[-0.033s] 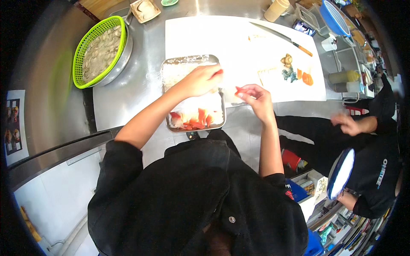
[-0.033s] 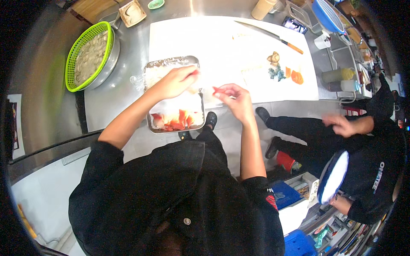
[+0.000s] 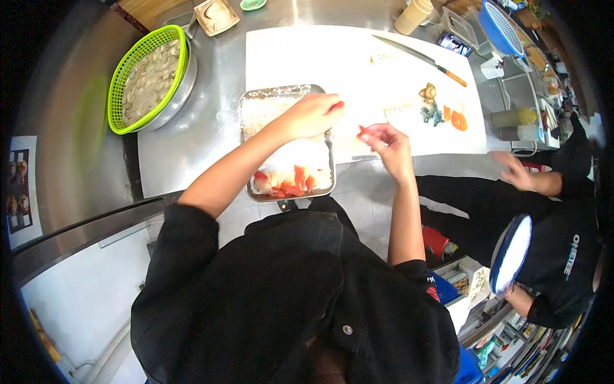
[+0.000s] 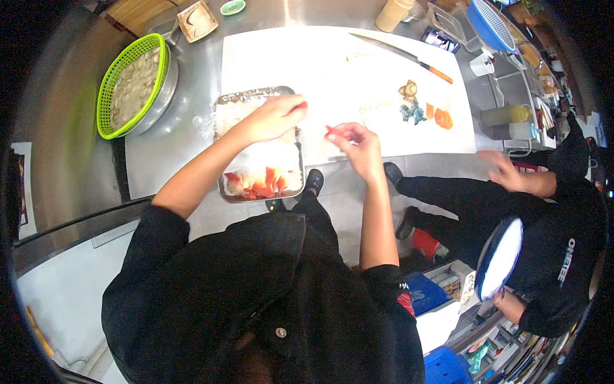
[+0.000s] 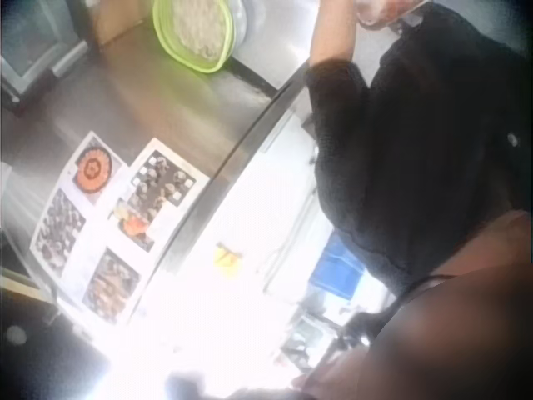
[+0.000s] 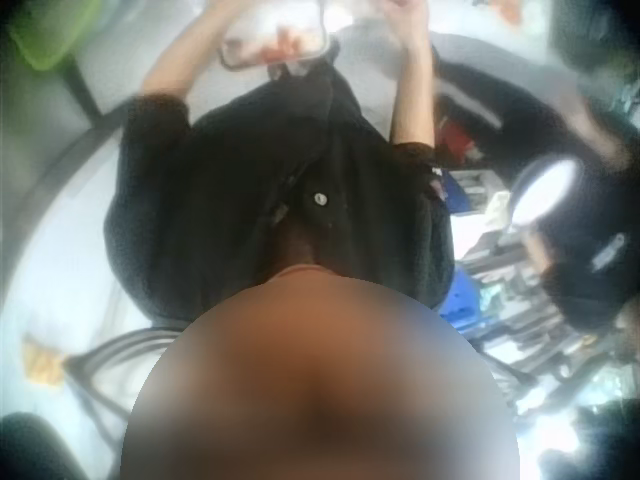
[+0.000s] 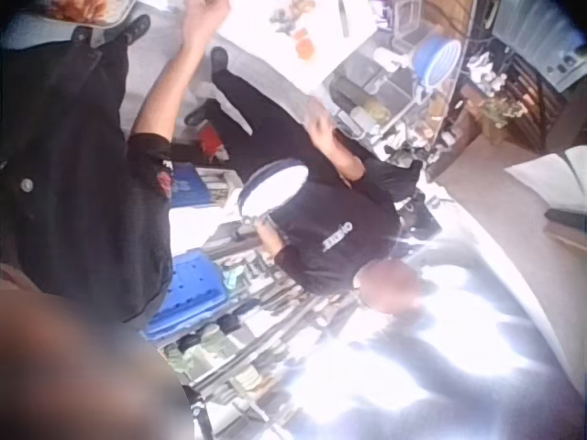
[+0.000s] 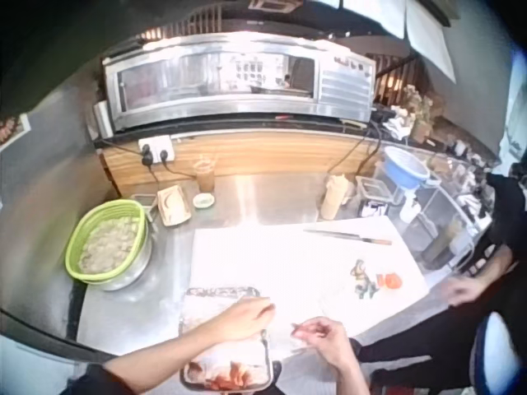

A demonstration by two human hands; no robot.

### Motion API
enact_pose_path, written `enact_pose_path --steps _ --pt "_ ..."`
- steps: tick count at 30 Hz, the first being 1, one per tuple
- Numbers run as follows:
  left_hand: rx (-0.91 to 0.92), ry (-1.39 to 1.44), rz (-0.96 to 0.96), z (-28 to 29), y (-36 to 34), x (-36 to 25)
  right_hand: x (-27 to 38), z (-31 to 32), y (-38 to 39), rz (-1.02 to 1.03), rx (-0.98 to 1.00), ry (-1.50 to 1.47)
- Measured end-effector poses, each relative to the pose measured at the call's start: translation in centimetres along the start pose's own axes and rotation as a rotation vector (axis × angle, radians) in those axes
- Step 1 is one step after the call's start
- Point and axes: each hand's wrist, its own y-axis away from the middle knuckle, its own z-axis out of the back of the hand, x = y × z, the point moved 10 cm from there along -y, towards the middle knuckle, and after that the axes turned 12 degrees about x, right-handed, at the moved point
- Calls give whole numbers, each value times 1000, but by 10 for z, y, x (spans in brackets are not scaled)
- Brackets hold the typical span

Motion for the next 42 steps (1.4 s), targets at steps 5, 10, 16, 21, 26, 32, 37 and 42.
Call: enact_pose_path --steps 5,10,16,21,26,32,37,42 --pt "79 -351 66 -33 -131 0 -14 81 -51 -130 -135 265" --pt "-29 -463 125 -34 -141 -3 -28 115 -106 -109 -163 468" --pt "-70 -179 23 -2 -12 -4 -18 110 -129 135 -300 849" --pt "344 -262 274 -22 121 35 14 52 -74 95 -226 486" --pt "149 -538 91 -48 164 24 49 -128 9 385 520 566" --pt "12 -388 -170 -68 147 17 37 -142 20 286 471 864" --pt "-58 -316 -43 -54 137 30 36 -151 26 181 413 986" --pt "-25 -60 76 -51 129 51 39 -159 24 129 381 956"
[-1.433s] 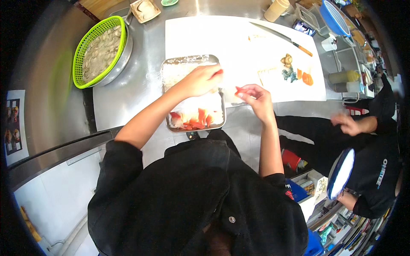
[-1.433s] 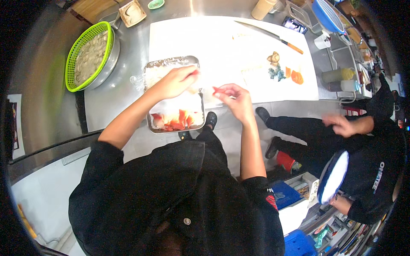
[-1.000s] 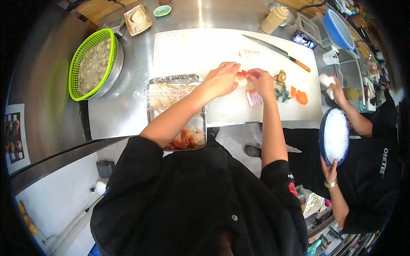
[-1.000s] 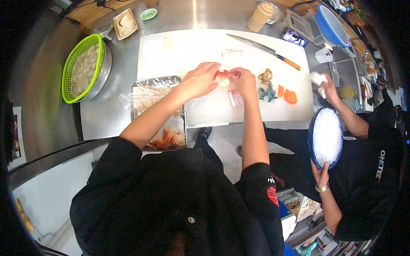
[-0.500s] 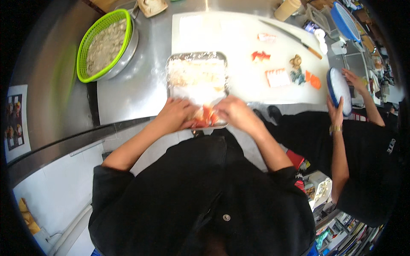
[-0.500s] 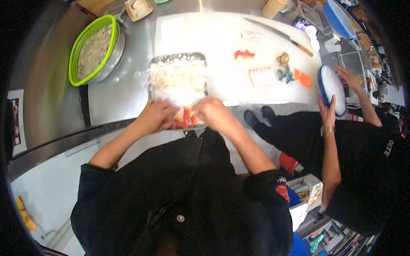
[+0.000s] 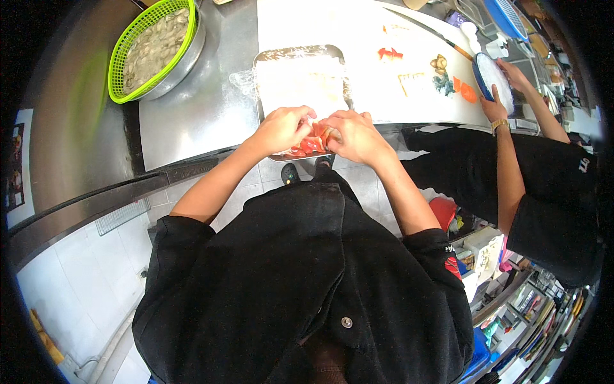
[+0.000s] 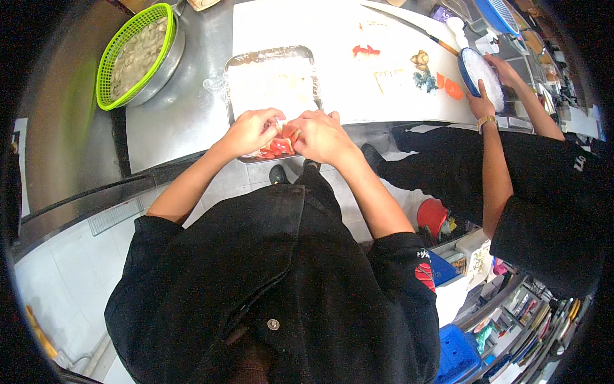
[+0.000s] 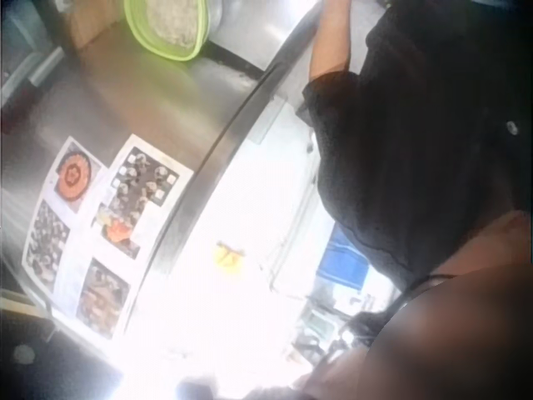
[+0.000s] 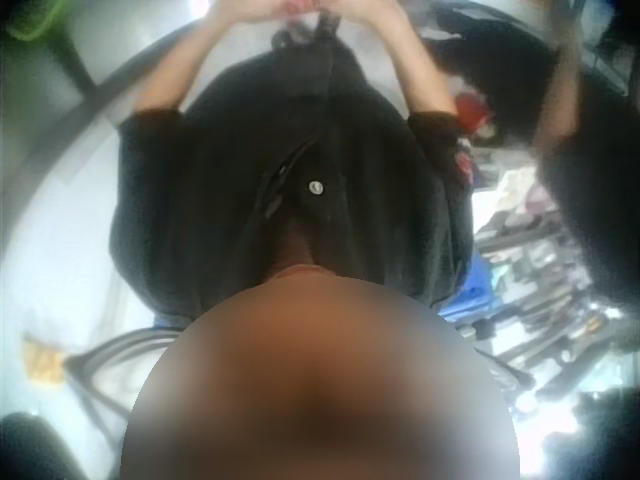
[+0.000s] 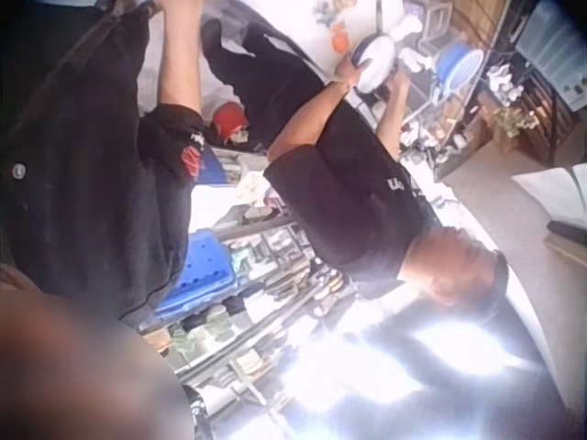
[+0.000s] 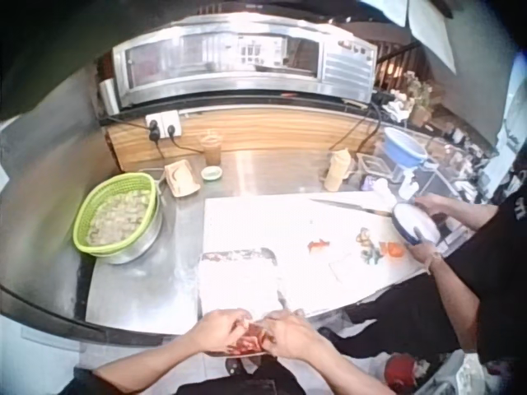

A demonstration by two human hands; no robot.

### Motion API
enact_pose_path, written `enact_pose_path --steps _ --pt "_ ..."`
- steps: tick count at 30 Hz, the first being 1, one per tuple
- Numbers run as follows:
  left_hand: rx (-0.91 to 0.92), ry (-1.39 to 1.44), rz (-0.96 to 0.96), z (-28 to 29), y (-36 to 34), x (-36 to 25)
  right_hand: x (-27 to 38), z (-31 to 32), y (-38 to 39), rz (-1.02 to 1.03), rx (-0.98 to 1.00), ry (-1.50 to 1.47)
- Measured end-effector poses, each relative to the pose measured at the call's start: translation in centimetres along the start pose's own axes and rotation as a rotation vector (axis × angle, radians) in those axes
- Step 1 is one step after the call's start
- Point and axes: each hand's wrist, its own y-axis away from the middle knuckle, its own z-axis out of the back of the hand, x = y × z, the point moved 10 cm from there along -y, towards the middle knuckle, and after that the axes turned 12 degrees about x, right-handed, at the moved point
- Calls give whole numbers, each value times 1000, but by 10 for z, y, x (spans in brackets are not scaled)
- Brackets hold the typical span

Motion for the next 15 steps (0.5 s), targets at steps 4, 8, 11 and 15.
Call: enact_pose_path --steps 4,8,11,15 --pt "-64 26 40 14 -3 12 3 -11 -12 2 54 72" --pt "-172 431 108 43 2 40 16 -12 -18 205 -24 187" --pt "-163 879 168 45 8 55 13 -12 -23 315 -32 175" --pt "-152 1147 165 42 8 44 15 -11 -24 463 -31 201"
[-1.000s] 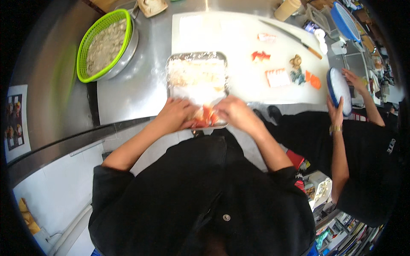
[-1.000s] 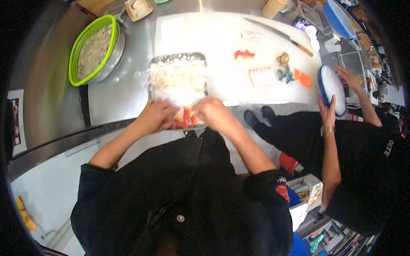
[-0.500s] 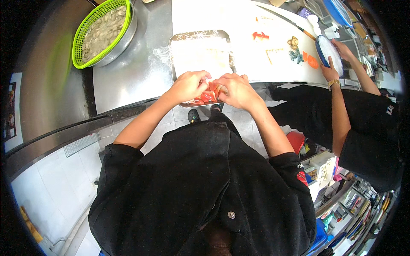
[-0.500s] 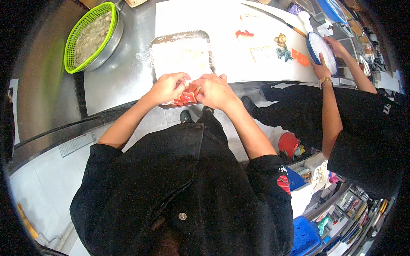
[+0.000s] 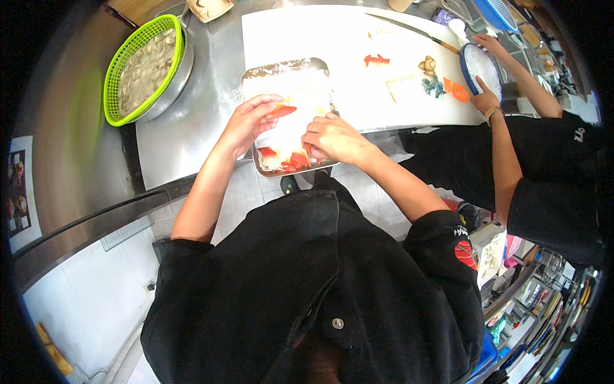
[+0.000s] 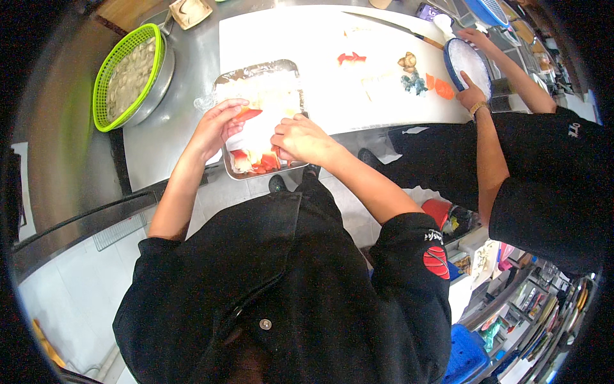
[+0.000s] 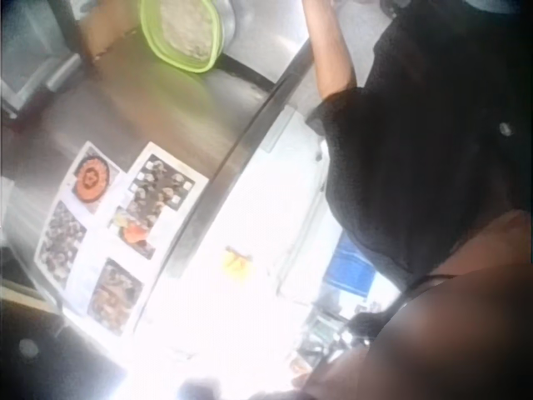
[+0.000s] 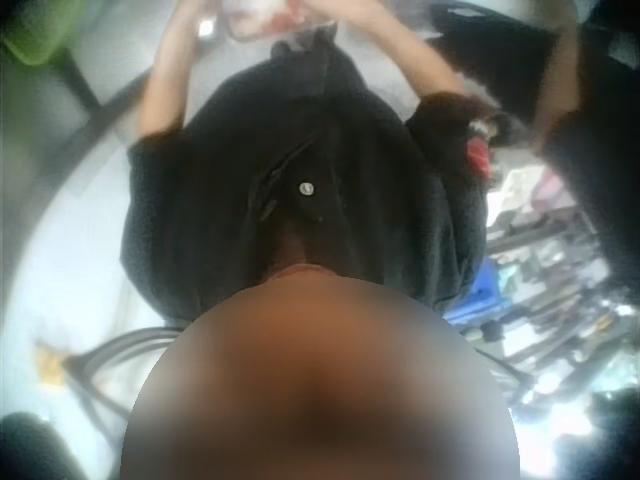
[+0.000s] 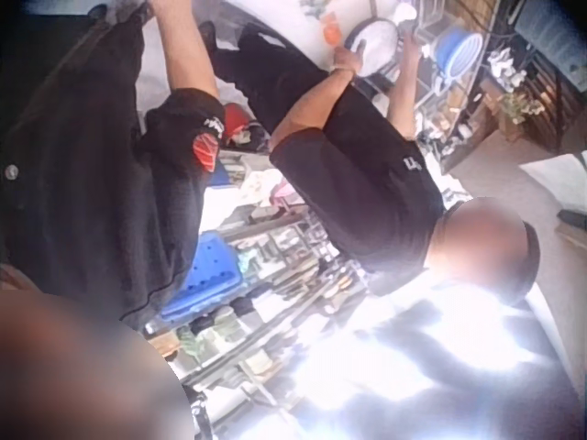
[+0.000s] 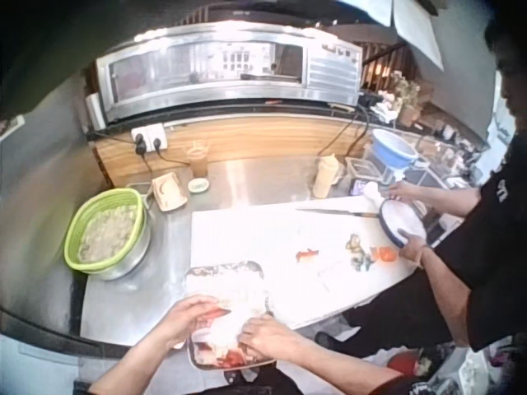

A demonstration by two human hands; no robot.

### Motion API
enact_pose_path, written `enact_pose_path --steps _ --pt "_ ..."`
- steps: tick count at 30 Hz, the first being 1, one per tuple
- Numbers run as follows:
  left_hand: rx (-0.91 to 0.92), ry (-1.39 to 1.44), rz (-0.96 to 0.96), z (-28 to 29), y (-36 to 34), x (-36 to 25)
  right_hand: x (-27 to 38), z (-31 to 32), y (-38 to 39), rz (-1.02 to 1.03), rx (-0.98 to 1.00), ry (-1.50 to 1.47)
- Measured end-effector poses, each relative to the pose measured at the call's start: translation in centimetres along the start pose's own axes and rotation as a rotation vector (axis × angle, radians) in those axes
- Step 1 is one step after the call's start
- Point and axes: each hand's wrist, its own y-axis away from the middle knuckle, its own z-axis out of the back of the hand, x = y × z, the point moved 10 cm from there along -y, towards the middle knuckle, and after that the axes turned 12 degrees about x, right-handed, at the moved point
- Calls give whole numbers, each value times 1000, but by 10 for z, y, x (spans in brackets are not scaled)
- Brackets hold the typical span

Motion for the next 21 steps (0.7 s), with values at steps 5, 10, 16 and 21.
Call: enact_pose_path --steps 5,10,16,21 --pt "22 -18 -135 -25 -44 -29 -6 4 6 -47 -34 3" --pt "103 -620 -163 -87 -172 -58 -1 4 -2 -41 -87 -30" --pt "-31 -980 -465 -102 -180 -107 -71 48 45 -188 -401 -548" --pt "-135 -939 -398 -32 -78 -112 -195 90 100 -693 -665 -39"
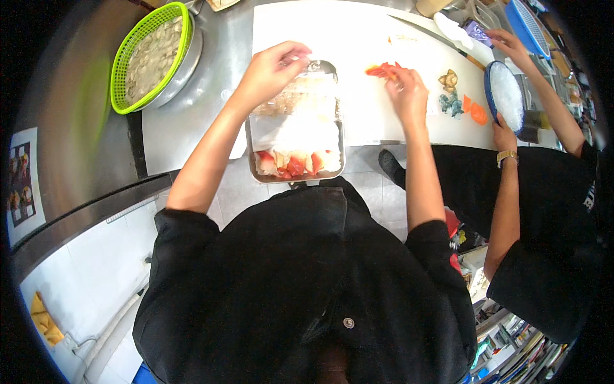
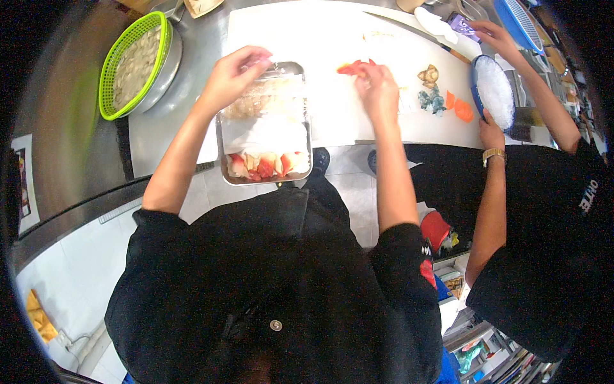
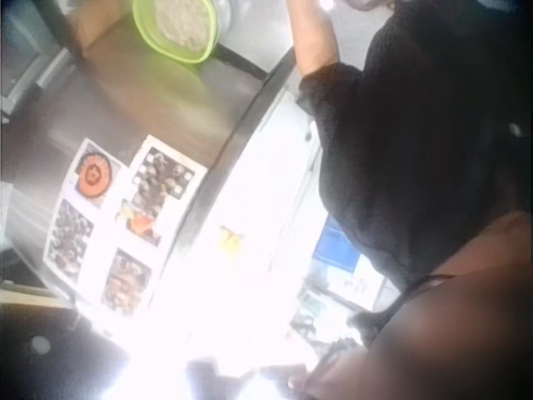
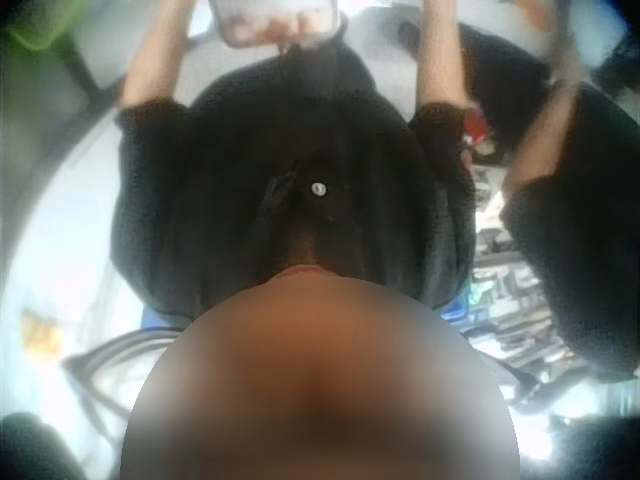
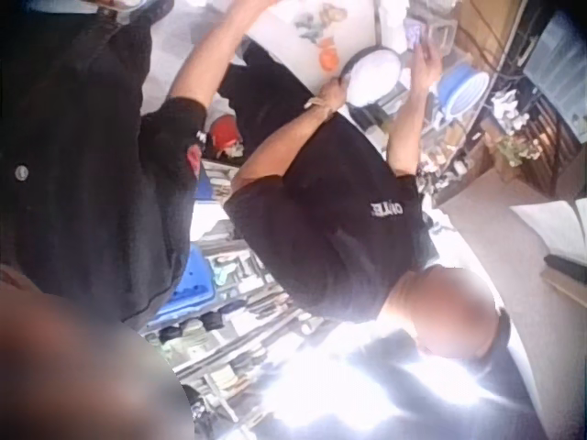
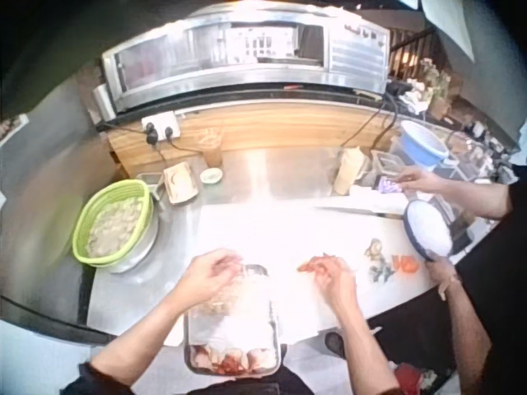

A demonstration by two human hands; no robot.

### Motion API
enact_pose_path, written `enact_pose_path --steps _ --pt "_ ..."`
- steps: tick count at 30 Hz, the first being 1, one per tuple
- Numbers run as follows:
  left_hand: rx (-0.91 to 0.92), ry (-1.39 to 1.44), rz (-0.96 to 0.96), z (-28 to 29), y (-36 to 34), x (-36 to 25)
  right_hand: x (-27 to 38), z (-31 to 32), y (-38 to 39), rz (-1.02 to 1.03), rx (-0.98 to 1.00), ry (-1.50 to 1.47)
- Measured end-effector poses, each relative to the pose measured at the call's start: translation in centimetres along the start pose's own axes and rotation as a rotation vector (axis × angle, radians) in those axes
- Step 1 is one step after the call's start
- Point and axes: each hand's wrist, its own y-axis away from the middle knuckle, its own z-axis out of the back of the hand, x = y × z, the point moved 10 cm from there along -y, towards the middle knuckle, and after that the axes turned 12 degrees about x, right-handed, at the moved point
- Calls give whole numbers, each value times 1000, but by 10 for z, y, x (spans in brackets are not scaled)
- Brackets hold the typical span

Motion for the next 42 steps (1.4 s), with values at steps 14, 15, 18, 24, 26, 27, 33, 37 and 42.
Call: enact_pose_path --steps 14,15,18,24,26,27,33,37,42 --pt "483 -816 -103 -66 165 -4 199 -84 106 372 768 -227" --pt "554 -775 -55 -70 161 6 202 -95 112 336 844 -94" --pt "594 -574 28 -61 152 17 205 -105 115 328 874 19" --pt "500 -222 9 -36 134 17 177 -105 105 207 759 -240" --pt "512 34 143 -37 130 34 155 -102 104 20 737 -498" --pt "510 189 175 -40 128 39 148 -101 104 -36 726 -598" --pt "339 449 156 -48 117 47 136 -112 114 -439 695 -1538" --pt "318 519 245 -63 112 47 134 -108 107 -390 576 -1511" --pt "202 675 256 -65 97 32 110 -90 94 -375 448 -1350"
